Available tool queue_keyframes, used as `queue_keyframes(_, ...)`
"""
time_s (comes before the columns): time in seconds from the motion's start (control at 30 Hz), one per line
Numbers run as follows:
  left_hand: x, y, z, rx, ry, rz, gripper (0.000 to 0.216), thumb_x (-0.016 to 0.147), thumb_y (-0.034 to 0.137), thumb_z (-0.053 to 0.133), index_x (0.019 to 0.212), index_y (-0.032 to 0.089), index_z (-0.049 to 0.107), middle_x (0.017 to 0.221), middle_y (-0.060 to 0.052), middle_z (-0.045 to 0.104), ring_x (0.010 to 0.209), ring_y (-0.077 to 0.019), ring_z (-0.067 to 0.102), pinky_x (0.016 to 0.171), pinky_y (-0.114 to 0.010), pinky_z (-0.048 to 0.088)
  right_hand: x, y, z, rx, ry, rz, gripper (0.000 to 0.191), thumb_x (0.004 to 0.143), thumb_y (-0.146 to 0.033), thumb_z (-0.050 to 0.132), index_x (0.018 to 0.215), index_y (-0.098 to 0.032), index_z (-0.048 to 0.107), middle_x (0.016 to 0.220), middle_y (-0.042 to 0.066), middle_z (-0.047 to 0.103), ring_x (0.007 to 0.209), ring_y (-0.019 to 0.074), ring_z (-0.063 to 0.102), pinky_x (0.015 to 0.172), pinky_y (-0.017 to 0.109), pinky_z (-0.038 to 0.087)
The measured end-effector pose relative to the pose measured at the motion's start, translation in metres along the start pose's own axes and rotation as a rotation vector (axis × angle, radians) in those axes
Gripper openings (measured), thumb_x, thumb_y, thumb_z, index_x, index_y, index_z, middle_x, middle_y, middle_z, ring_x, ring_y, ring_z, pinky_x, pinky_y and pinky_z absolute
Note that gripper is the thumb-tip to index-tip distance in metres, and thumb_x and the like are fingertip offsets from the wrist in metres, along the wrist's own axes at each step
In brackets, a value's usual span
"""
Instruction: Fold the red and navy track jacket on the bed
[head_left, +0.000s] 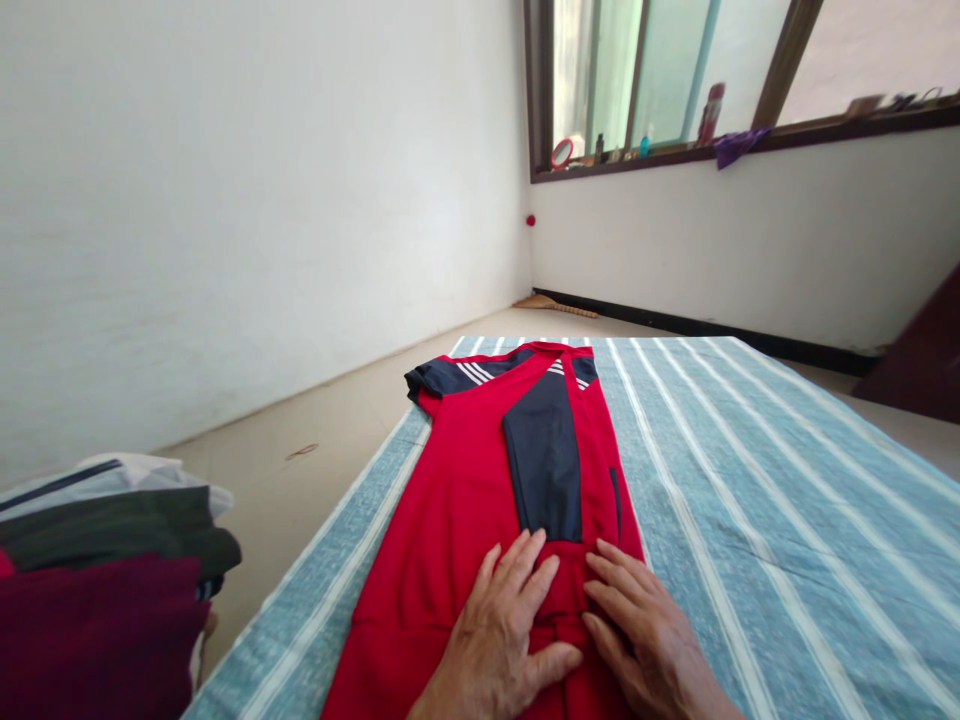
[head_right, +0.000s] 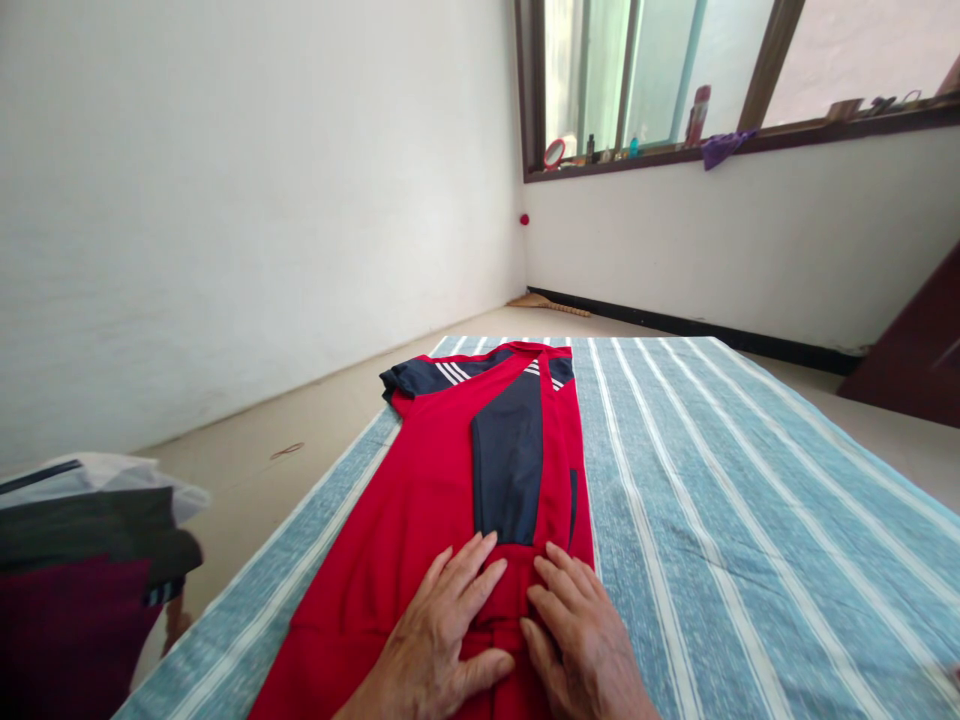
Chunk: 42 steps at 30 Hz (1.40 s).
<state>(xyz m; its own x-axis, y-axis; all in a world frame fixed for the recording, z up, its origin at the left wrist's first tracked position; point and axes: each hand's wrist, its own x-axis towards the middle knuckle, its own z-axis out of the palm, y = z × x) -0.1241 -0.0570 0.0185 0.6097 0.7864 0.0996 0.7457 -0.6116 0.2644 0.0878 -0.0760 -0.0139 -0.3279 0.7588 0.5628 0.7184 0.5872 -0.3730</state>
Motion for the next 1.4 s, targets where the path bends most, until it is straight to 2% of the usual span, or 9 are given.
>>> queue_keyframes(0.4,-0.001,0.0,-0.001,-0.002,0.011,0.012,0.067,0.086,0.061,0.048,0.14,0.022,0.039,0.148,-0.011,0.033,0.136,-0.0283,0.03,0.108,-0.052,0.029,-0.001,0.001,0.001,-0.004,-0.008,-0.003,0.018,0.086,-0.02,0.054,0.1,-0.022,0.066,0.119,0.008,0.063,0.122,0.0264,0.049,0.095,0.044,0.049)
queue_keyframes(0.73,-0.001,-0.001,0.001,-0.012,0.037,0.019,0.068,0.084,0.057,0.055,0.141,0.024,0.037,0.148,-0.011,0.034,0.135,-0.0285,0.031,0.108,-0.052,0.03,-0.001,0.001,0.001,0.009,-0.009,0.021,0.019,0.085,-0.02,0.054,0.1,-0.023,0.066,0.119,0.008,0.063,0.122,0.0267,0.05,0.096,0.044,0.048)
queue_keyframes(1.1,-0.002,-0.002,0.003,-0.006,0.039,0.025,0.067,0.085,0.061,0.05,0.139,0.022,0.04,0.148,-0.012,0.034,0.135,-0.0286,0.032,0.107,-0.052,0.032,0.002,0.001,0.001,-0.065,0.011,-0.044,0.019,0.084,-0.021,0.055,0.101,-0.023,0.064,0.115,0.007,0.065,0.117,0.0269,0.054,0.092,0.043,0.05)
queue_keyframes(1.23,-0.005,-0.004,0.005,0.001,0.061,0.035,0.068,0.086,0.058,0.052,0.142,0.024,0.036,0.148,-0.011,0.033,0.134,-0.0286,0.033,0.107,-0.052,0.031,0.018,-0.008,-0.004,-0.075,0.008,-0.051,0.019,0.083,-0.024,0.056,0.1,-0.024,0.064,0.112,0.006,0.066,0.11,0.0268,0.058,0.089,0.042,0.051)
queue_keyframes(1.4,-0.005,-0.008,0.009,-0.031,0.024,0.042,0.077,0.083,0.062,0.052,0.147,0.03,0.022,0.149,-0.009,0.032,0.134,-0.03,0.033,0.107,-0.054,0.03,0.072,-0.019,-0.004,-0.061,-0.073,-0.017,0.025,0.083,-0.022,0.056,0.107,-0.023,0.064,0.118,0.008,0.063,0.112,0.0257,0.057,0.094,0.042,0.048)
